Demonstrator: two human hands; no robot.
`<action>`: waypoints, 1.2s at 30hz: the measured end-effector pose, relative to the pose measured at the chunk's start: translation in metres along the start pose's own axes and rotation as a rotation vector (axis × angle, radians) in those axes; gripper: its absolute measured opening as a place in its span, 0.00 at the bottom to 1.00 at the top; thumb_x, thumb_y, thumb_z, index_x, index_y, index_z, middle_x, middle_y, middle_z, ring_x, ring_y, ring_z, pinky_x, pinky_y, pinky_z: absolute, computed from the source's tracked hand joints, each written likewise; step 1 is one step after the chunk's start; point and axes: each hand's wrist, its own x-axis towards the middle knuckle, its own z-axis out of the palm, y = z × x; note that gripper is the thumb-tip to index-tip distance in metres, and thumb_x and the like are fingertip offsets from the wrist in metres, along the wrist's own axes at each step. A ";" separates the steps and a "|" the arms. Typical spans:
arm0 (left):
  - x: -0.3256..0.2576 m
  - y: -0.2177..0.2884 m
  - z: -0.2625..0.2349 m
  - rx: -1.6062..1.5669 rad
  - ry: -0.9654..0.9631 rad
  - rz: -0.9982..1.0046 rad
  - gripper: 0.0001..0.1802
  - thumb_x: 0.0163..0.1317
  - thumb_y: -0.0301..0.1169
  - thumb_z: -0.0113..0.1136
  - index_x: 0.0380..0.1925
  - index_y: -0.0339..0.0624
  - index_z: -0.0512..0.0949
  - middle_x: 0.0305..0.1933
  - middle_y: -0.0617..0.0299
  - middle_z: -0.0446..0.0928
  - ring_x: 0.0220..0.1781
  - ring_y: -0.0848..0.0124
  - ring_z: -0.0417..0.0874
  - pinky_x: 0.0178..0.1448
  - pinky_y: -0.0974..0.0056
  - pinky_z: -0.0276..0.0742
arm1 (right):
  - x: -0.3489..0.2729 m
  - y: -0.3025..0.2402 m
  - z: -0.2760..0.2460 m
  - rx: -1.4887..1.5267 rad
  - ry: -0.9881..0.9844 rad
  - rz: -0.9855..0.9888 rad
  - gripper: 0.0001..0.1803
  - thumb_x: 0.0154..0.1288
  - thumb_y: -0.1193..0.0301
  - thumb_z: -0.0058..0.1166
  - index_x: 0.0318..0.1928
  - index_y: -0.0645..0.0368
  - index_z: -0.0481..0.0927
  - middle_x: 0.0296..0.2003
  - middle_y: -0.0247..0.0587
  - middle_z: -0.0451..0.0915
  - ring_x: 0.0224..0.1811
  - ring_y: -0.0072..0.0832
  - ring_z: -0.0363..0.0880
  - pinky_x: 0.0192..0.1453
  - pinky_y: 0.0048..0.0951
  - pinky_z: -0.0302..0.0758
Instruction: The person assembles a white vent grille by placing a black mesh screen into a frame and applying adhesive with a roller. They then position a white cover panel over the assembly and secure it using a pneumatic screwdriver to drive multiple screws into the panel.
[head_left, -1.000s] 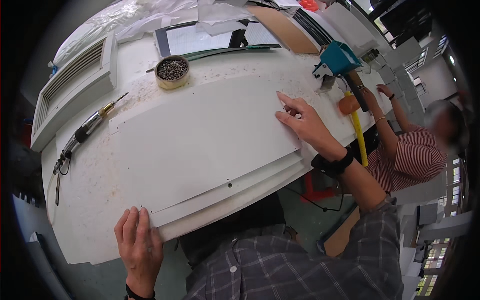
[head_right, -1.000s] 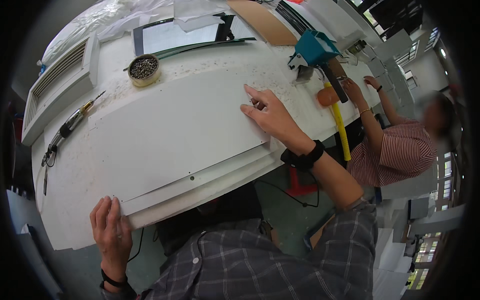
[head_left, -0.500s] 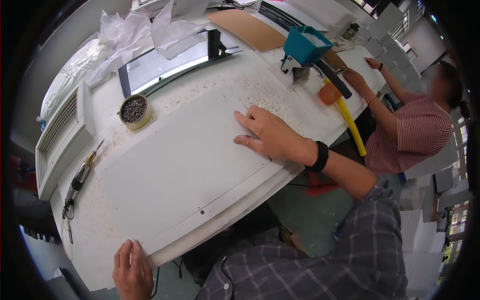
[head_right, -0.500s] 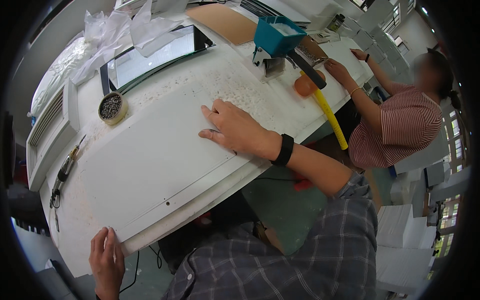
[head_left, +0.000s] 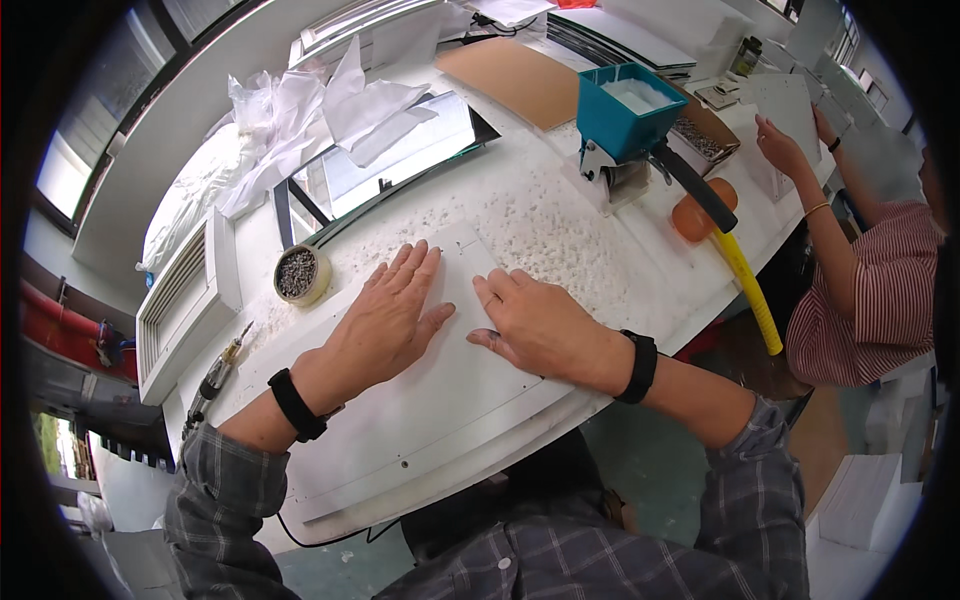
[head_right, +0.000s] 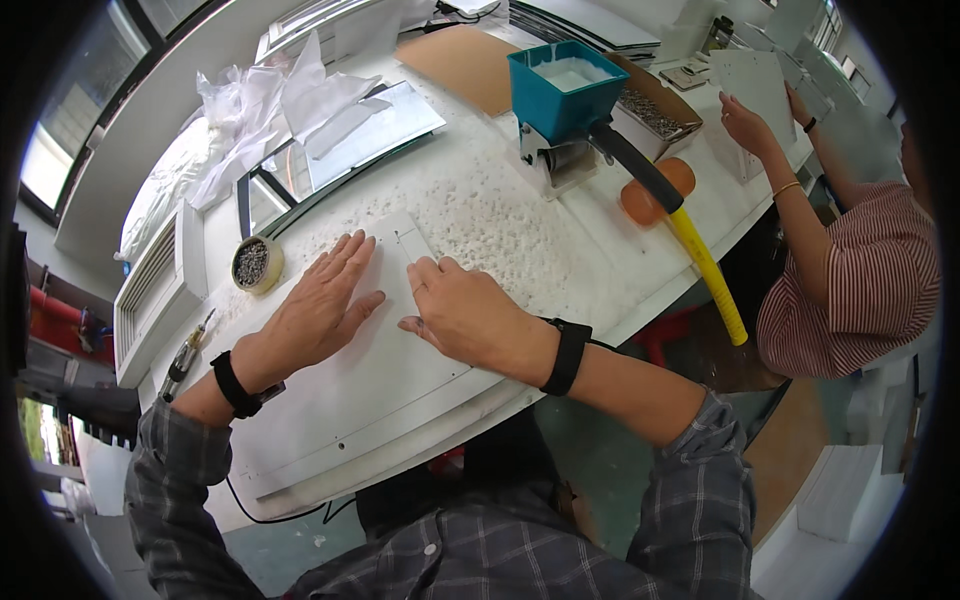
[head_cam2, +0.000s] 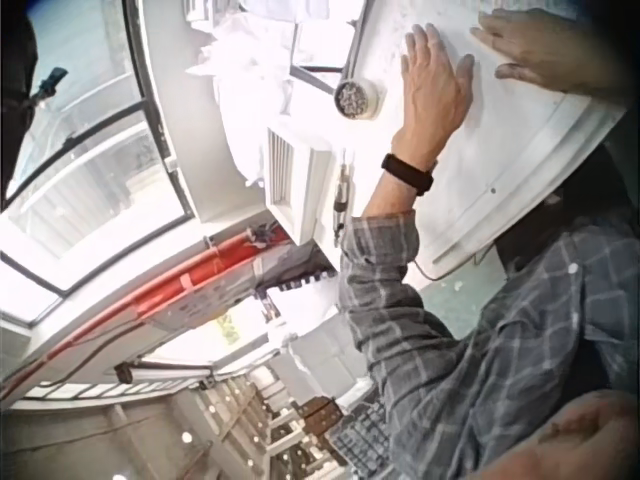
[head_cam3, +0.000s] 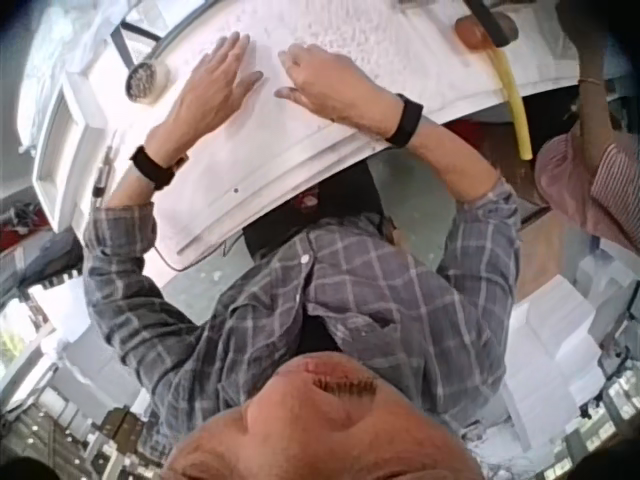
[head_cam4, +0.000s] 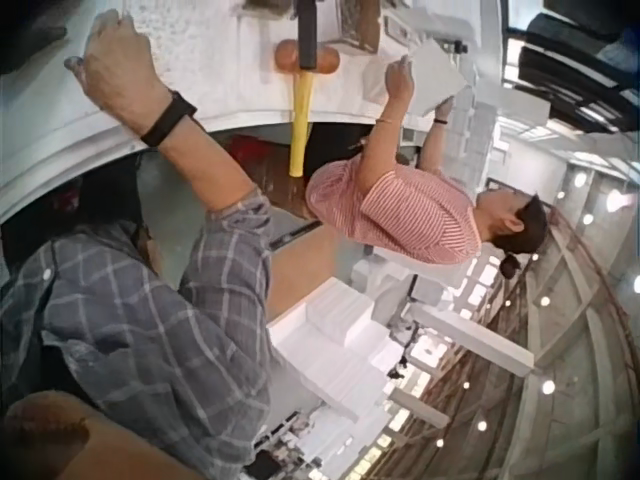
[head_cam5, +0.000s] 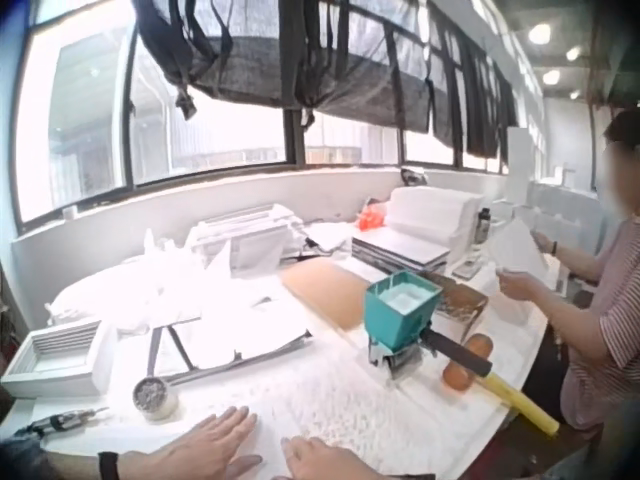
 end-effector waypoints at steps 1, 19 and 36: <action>0.007 0.002 0.006 0.007 -0.022 0.002 0.40 0.79 0.46 0.54 0.79 0.28 0.56 0.83 0.33 0.55 0.87 0.43 0.53 0.87 0.48 0.52 | 0.000 0.001 0.001 0.002 0.004 0.000 0.33 0.73 0.56 0.62 0.61 0.78 0.76 0.47 0.51 0.77 0.48 0.43 0.80 0.47 0.37 0.85; 0.024 0.020 0.018 0.025 -0.123 -0.082 0.42 0.81 0.47 0.49 0.82 0.32 0.48 0.87 0.36 0.45 0.89 0.45 0.45 0.90 0.48 0.42 | -0.004 0.028 -0.016 0.081 -0.145 -0.078 0.41 0.64 0.45 0.69 0.58 0.74 0.76 0.49 0.50 0.76 0.52 0.43 0.82 0.47 0.41 0.85; -0.004 0.003 0.036 0.078 -0.033 -0.093 0.44 0.82 0.58 0.41 0.83 0.36 0.49 0.87 0.39 0.46 0.89 0.49 0.44 0.91 0.50 0.39 | -0.014 0.023 -0.040 -0.044 -0.326 -0.128 0.59 0.53 0.39 0.71 0.73 0.70 0.67 0.52 0.52 0.75 0.56 0.46 0.81 0.53 0.44 0.84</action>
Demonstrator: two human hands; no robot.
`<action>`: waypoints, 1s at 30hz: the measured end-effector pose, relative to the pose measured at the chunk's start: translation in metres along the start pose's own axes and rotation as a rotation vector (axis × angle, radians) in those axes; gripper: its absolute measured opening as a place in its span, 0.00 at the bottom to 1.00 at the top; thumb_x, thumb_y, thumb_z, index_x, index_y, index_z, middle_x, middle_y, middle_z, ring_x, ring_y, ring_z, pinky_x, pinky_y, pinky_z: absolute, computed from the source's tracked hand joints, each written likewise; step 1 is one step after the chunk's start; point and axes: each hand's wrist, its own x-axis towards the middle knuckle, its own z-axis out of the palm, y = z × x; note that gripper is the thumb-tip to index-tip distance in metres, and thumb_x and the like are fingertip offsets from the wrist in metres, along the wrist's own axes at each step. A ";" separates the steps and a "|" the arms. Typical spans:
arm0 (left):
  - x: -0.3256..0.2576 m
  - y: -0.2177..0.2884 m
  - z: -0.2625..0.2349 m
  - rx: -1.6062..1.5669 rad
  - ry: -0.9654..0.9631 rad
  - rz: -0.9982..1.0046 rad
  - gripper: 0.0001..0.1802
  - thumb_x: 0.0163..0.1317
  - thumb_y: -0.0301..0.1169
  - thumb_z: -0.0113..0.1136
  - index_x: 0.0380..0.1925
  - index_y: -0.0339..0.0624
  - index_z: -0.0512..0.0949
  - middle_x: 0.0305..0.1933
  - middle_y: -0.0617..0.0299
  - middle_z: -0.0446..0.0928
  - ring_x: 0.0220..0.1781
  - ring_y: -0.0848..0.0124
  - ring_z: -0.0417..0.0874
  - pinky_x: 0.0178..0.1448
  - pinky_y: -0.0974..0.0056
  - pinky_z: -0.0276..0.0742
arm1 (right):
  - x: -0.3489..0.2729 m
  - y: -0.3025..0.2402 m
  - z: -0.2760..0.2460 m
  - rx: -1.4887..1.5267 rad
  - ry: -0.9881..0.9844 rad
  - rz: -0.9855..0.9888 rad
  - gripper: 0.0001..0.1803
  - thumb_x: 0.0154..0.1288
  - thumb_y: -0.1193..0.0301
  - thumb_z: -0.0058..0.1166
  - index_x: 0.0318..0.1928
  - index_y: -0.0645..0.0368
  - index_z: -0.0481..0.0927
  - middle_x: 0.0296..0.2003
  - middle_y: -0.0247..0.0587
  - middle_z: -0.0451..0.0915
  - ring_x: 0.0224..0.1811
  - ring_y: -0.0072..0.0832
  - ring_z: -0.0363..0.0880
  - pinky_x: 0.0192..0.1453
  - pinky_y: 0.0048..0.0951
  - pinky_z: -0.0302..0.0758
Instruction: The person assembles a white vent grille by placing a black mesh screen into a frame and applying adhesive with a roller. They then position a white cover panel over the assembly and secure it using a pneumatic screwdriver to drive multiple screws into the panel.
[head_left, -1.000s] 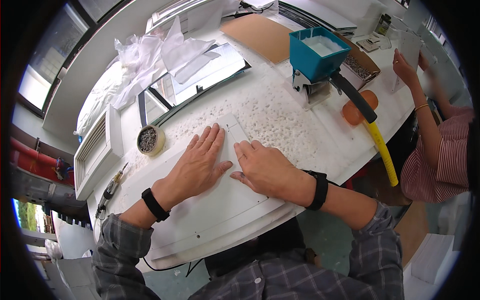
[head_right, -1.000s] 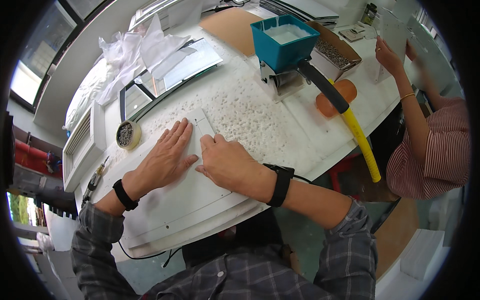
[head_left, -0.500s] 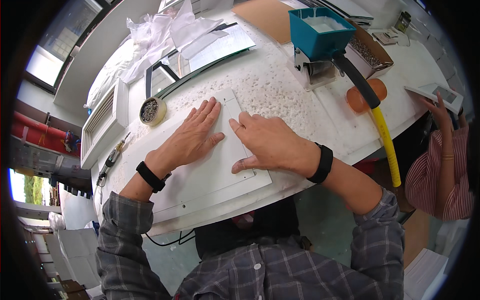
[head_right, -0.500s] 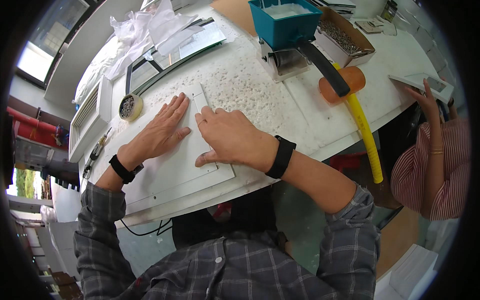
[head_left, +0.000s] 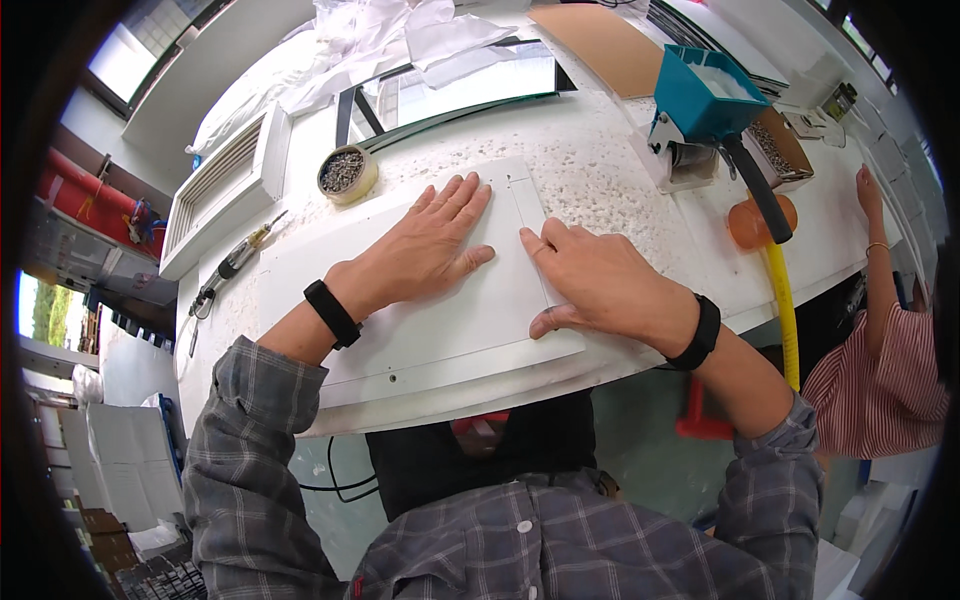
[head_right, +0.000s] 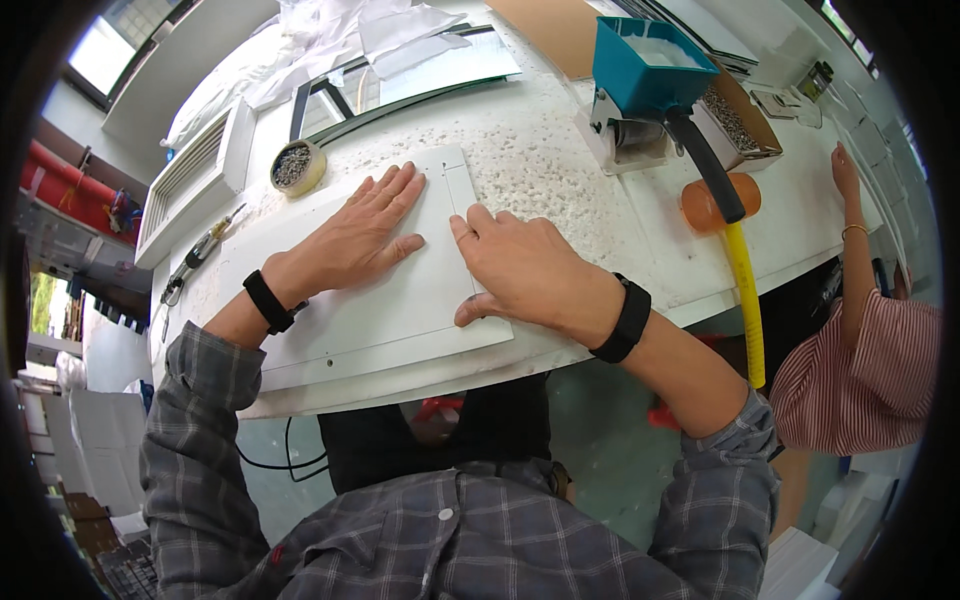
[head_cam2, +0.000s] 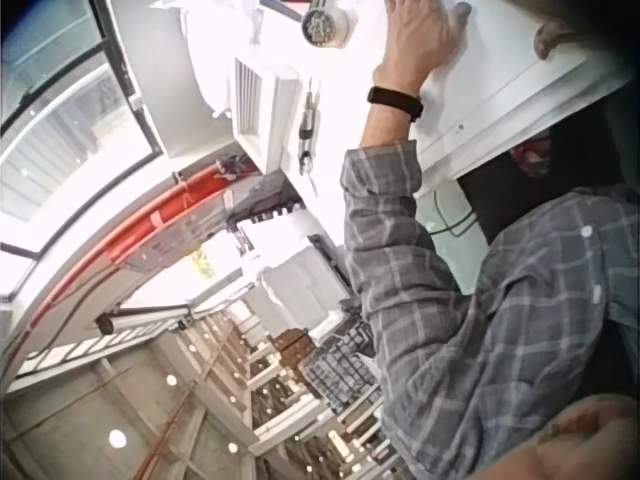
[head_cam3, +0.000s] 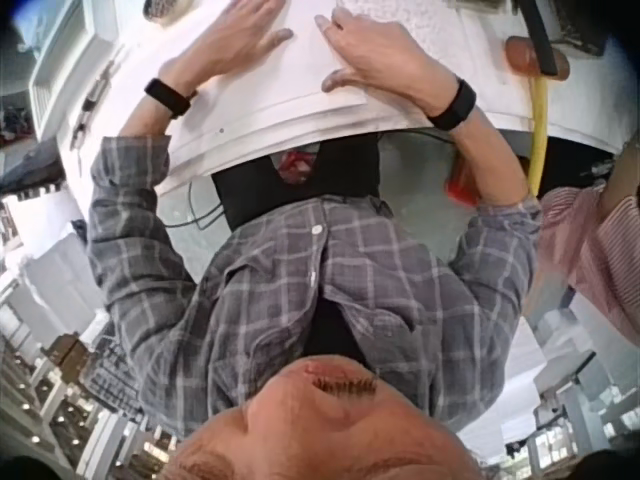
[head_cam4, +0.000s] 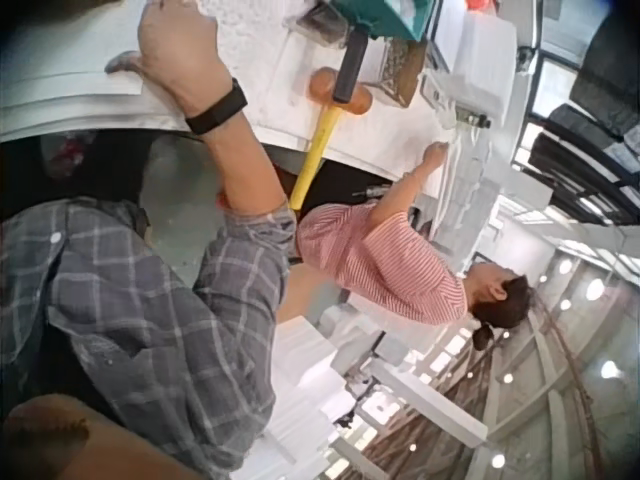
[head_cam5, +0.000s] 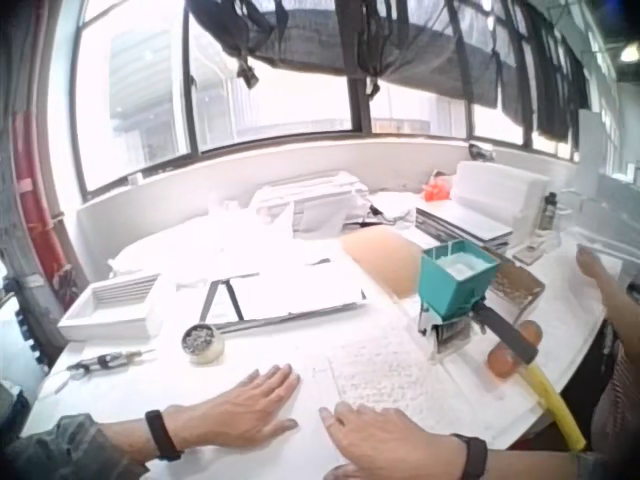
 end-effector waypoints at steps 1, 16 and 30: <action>-0.013 -0.004 -0.001 0.008 -0.004 -0.013 0.45 0.81 0.59 0.40 0.83 0.36 0.49 0.87 0.39 0.46 0.89 0.49 0.44 0.91 0.50 0.38 | 0.000 -0.002 -0.003 0.000 -0.017 0.023 0.59 0.53 0.39 0.71 0.73 0.69 0.68 0.52 0.52 0.76 0.56 0.46 0.81 0.52 0.44 0.84; -0.192 -0.105 0.004 -0.006 0.016 -0.337 0.52 0.77 0.64 0.44 0.84 0.37 0.45 0.88 0.41 0.44 0.90 0.53 0.41 0.91 0.51 0.33 | 0.017 -0.028 -0.011 -0.196 0.035 -0.013 0.60 0.42 0.40 0.76 0.71 0.67 0.72 0.66 0.51 0.73 0.71 0.49 0.70 0.74 0.50 0.69; -0.197 -0.110 0.009 0.010 0.060 -0.261 0.50 0.78 0.61 0.43 0.82 0.31 0.48 0.87 0.37 0.46 0.90 0.50 0.41 0.91 0.51 0.33 | 0.113 -0.142 0.017 -0.180 -0.057 -0.129 0.66 0.38 0.41 0.80 0.74 0.66 0.69 0.74 0.57 0.66 0.75 0.58 0.67 0.67 0.58 0.74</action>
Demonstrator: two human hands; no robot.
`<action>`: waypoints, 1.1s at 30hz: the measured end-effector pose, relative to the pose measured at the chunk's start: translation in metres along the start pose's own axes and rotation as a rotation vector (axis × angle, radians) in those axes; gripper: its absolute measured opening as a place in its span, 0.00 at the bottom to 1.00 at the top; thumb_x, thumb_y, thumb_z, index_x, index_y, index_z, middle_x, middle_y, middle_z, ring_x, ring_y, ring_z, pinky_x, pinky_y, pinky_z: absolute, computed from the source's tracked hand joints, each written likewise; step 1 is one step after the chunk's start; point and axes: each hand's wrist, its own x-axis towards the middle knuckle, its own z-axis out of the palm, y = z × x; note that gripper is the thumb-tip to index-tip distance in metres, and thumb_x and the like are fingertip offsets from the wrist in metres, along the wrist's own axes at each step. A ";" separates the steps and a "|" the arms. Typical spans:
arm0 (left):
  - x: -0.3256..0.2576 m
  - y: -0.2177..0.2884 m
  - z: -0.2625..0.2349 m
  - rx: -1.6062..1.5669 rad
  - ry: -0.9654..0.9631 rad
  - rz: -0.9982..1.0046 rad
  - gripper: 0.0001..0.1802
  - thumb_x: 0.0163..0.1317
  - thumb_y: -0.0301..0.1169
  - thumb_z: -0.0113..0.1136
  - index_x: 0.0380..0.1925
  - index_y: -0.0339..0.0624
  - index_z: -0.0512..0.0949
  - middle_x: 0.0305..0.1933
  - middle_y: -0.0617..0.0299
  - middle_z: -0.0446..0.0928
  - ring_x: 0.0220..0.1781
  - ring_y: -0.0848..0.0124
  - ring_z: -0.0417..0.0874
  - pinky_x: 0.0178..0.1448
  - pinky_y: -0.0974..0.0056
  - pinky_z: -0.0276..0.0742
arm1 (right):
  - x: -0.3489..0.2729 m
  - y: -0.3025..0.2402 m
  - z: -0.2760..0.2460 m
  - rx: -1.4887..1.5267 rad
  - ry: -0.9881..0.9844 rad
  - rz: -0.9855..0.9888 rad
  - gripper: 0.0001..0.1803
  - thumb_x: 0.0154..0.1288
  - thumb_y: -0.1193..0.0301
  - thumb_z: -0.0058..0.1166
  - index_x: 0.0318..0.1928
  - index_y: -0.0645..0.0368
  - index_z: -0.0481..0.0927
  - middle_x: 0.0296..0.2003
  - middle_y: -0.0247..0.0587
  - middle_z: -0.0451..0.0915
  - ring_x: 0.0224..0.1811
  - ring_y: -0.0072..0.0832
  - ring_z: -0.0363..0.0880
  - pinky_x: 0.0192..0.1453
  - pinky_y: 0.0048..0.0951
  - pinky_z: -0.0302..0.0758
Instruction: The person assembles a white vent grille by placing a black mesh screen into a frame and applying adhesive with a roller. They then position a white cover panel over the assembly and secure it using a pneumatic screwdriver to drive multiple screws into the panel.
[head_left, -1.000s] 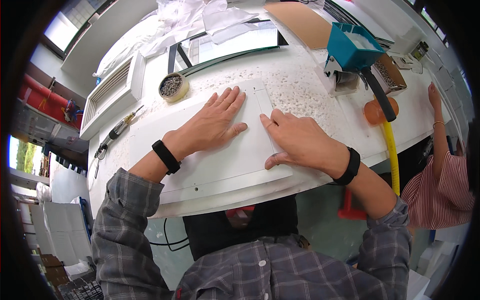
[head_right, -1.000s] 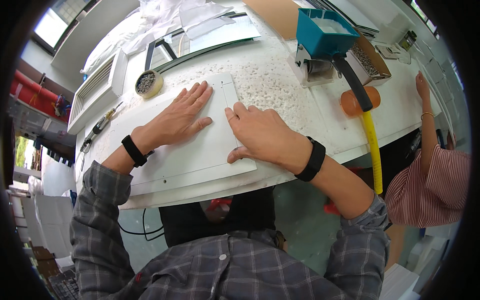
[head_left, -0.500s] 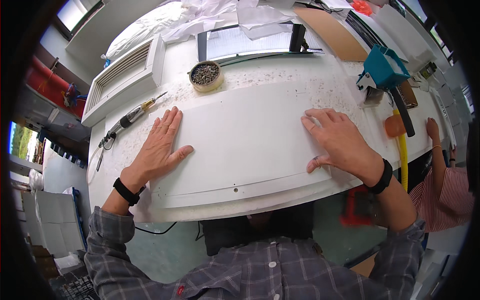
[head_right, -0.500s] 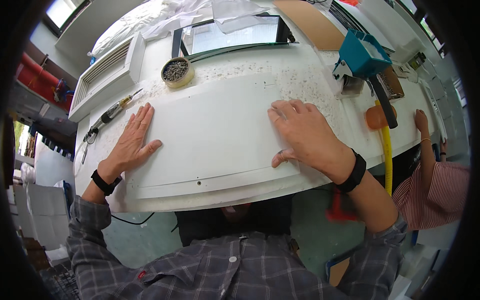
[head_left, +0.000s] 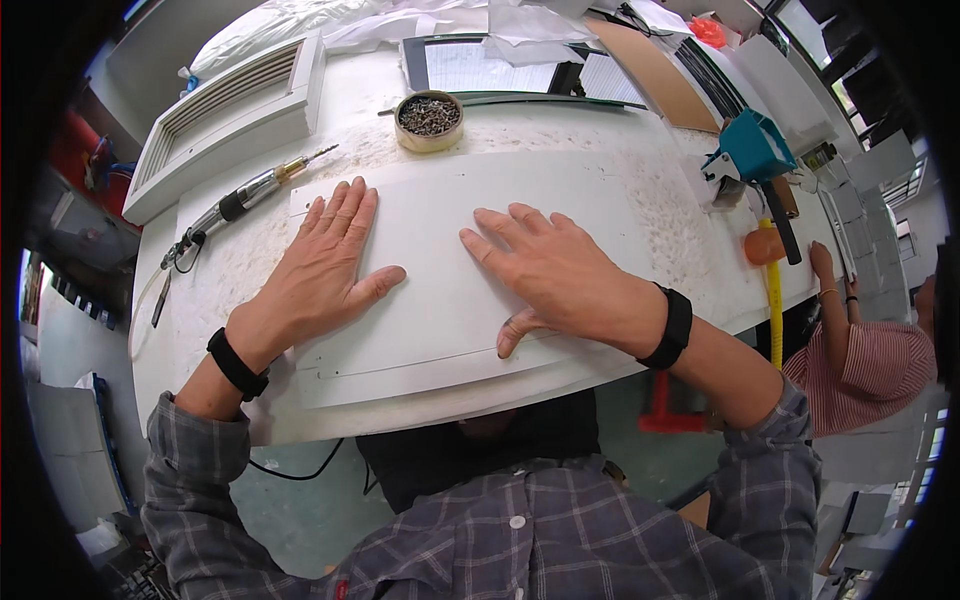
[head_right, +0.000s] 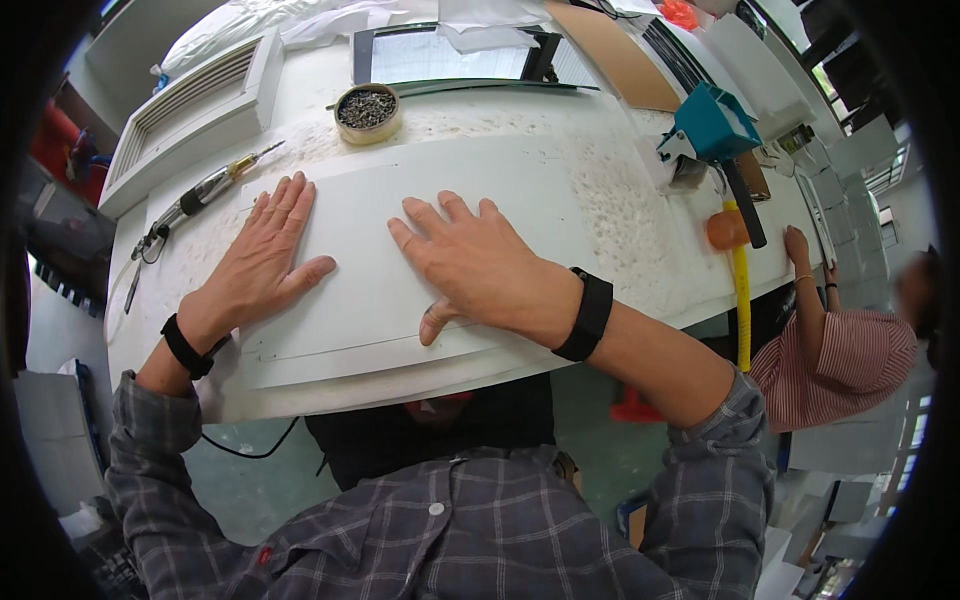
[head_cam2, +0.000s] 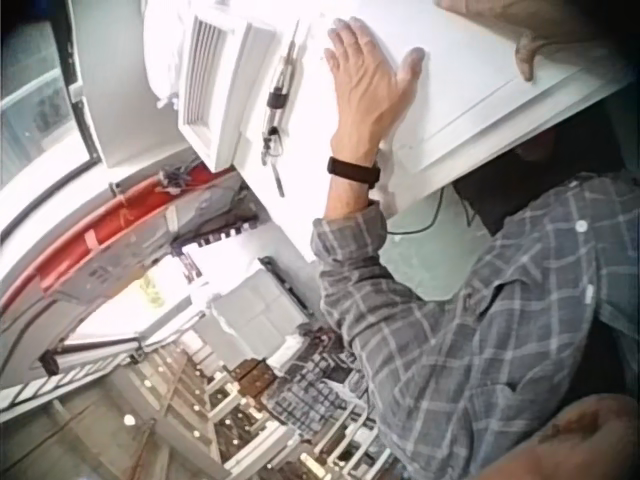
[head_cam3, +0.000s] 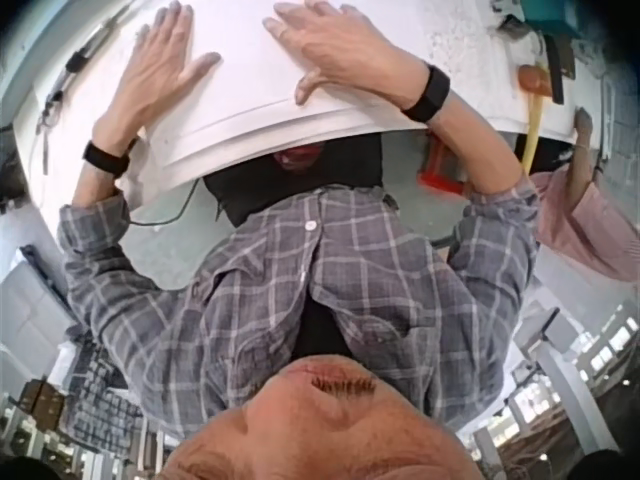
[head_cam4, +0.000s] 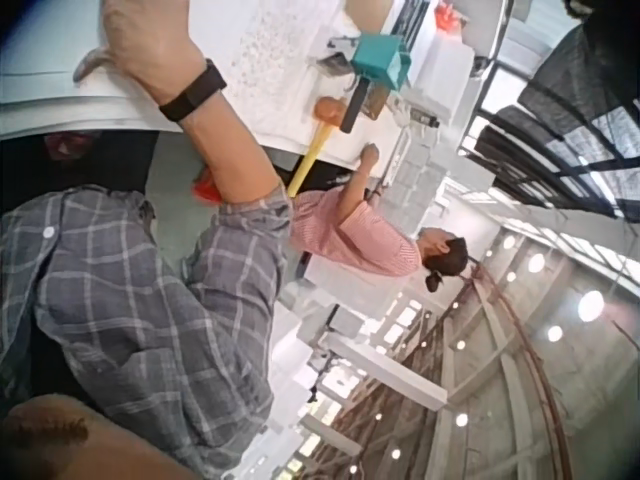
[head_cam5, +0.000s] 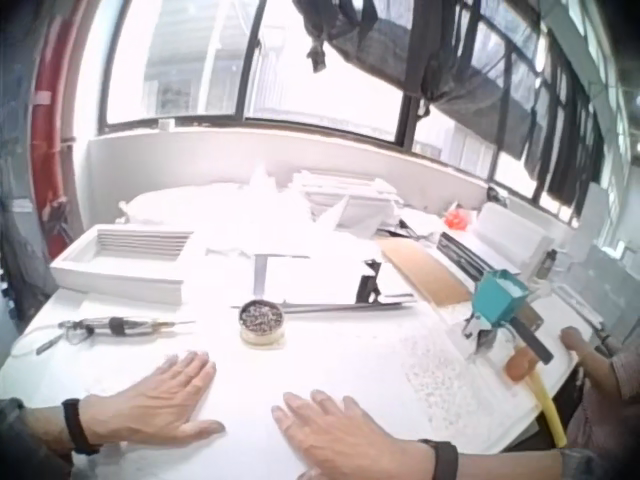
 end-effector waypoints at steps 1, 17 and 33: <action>-0.001 0.000 0.002 -0.003 0.011 0.029 0.50 0.78 0.62 0.43 0.82 0.31 0.49 0.87 0.37 0.46 0.90 0.49 0.42 0.91 0.50 0.34 | 0.004 -0.004 -0.001 -0.006 -0.010 -0.003 0.66 0.38 0.41 0.80 0.74 0.67 0.69 0.74 0.58 0.66 0.75 0.58 0.66 0.66 0.58 0.75; -0.144 0.021 -0.010 -0.268 -0.021 0.123 0.42 0.69 0.37 0.67 0.79 0.42 0.62 0.84 0.45 0.58 0.85 0.47 0.58 0.88 0.43 0.52 | 0.067 -0.039 -0.020 -0.054 -0.266 -0.041 0.79 0.35 0.36 0.79 0.79 0.71 0.55 0.80 0.67 0.52 0.82 0.66 0.52 0.79 0.60 0.65; -0.150 0.017 0.001 -0.289 0.096 0.156 0.42 0.66 0.43 0.68 0.77 0.43 0.65 0.82 0.47 0.61 0.84 0.50 0.61 0.86 0.42 0.54 | 0.189 -0.059 -0.007 -0.051 -0.117 -0.277 0.75 0.42 0.34 0.78 0.78 0.74 0.58 0.80 0.65 0.57 0.83 0.54 0.57 0.84 0.51 0.60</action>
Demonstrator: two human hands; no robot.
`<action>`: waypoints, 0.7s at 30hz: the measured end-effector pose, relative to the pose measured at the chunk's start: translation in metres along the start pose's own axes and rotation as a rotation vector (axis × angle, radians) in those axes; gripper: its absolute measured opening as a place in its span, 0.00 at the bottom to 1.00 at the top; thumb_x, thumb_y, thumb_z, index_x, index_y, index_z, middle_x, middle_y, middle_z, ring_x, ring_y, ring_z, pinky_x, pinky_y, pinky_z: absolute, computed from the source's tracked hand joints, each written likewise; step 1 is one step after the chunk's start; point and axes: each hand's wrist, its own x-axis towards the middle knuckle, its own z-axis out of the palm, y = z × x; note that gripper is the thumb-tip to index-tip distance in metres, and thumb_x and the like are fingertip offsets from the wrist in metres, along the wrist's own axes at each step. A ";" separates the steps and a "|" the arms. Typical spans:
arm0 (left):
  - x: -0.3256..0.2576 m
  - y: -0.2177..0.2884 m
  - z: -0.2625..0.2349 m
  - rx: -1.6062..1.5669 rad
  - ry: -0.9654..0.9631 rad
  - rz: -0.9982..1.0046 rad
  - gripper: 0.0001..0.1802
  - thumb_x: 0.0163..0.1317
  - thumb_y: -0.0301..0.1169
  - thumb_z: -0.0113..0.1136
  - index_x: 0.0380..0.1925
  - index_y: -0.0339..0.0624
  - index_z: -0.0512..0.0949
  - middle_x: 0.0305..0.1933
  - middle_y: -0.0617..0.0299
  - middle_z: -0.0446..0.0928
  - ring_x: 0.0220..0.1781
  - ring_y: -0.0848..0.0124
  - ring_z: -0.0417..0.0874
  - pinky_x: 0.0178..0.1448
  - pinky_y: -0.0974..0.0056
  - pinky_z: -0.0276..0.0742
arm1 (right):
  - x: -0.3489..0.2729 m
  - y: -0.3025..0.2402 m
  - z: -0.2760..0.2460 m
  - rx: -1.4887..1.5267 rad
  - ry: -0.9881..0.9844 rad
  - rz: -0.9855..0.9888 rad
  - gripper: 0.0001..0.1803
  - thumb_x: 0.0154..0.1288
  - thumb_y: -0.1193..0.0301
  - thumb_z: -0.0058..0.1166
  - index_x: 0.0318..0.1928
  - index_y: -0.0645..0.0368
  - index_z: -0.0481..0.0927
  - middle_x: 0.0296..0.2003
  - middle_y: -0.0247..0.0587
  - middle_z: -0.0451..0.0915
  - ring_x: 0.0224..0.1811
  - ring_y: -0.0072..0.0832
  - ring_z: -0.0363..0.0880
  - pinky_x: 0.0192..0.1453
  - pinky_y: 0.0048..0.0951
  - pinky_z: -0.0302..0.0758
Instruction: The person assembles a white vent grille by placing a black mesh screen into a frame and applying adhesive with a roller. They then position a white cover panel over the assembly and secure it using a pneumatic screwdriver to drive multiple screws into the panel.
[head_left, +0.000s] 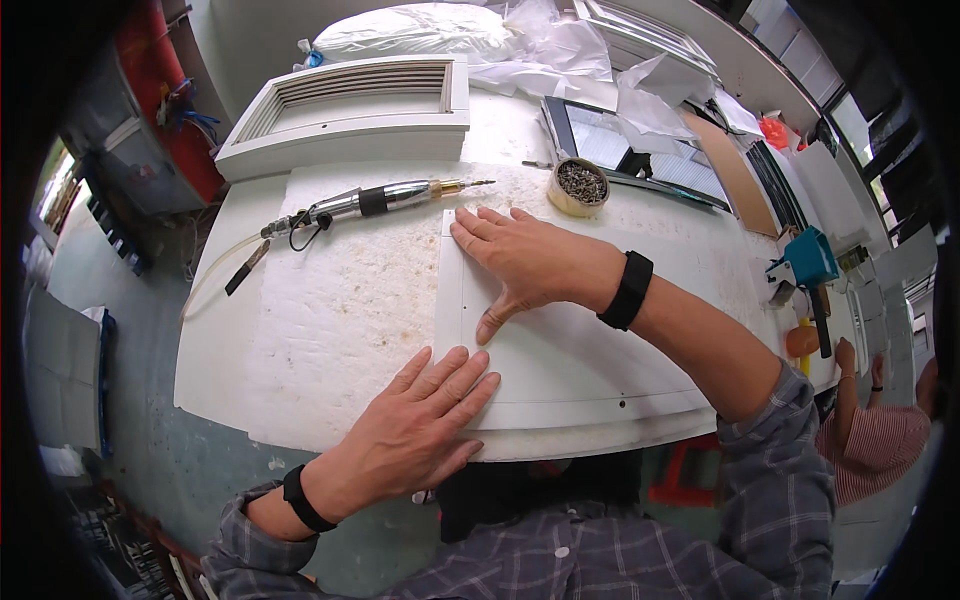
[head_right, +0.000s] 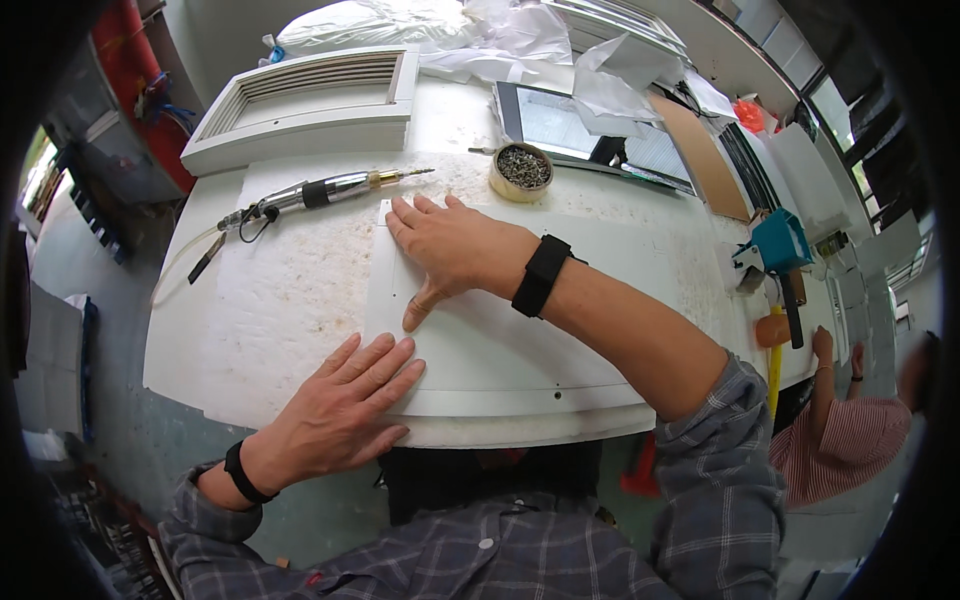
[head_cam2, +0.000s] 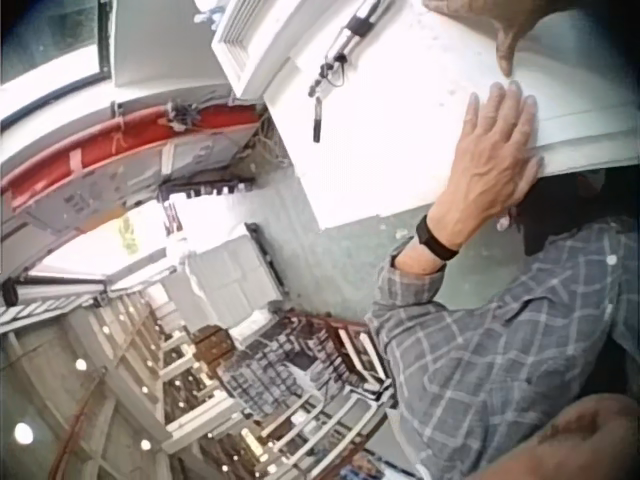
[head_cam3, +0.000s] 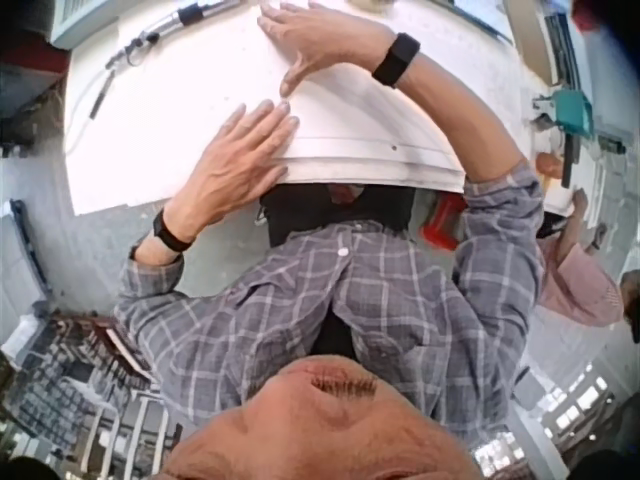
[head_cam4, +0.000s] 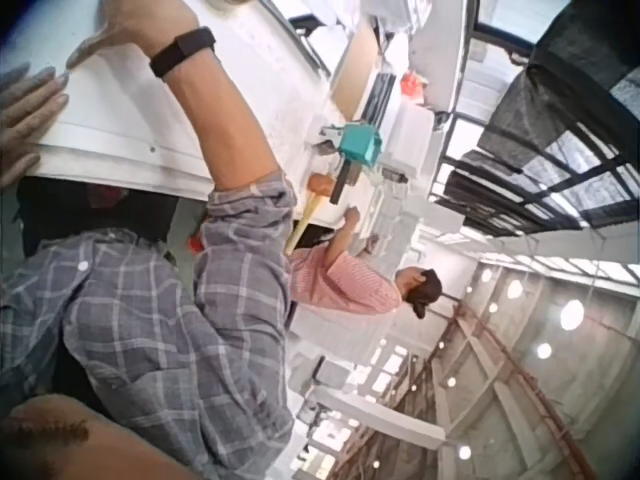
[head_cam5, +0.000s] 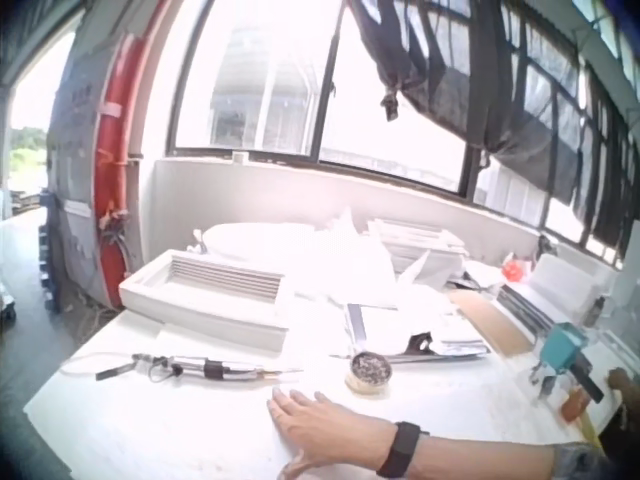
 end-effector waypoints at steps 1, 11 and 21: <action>-0.001 0.000 0.001 0.005 0.009 -0.002 0.42 0.66 0.43 0.68 0.77 0.43 0.65 0.82 0.47 0.62 0.84 0.50 0.61 0.86 0.42 0.54 | 0.006 0.000 -0.005 0.040 -0.030 0.006 0.71 0.44 0.35 0.78 0.76 0.74 0.62 0.77 0.63 0.62 0.80 0.53 0.62 0.81 0.49 0.64; -0.007 -0.003 0.014 -0.063 0.095 -0.010 0.40 0.73 0.49 0.61 0.78 0.41 0.64 0.83 0.45 0.60 0.85 0.49 0.59 0.87 0.42 0.51 | 0.116 0.041 -0.015 0.265 0.266 -0.093 0.26 0.65 0.59 0.72 0.55 0.65 0.85 0.45 0.56 0.86 0.52 0.50 0.85 0.58 0.43 0.79; -0.010 -0.006 0.017 -0.066 0.114 -0.001 0.39 0.76 0.55 0.56 0.76 0.40 0.67 0.81 0.45 0.63 0.84 0.50 0.62 0.86 0.43 0.52 | 0.169 0.004 -0.028 -0.030 0.065 -0.252 0.25 0.68 0.65 0.62 0.61 0.65 0.76 0.40 0.52 0.80 0.42 0.48 0.85 0.48 0.44 0.82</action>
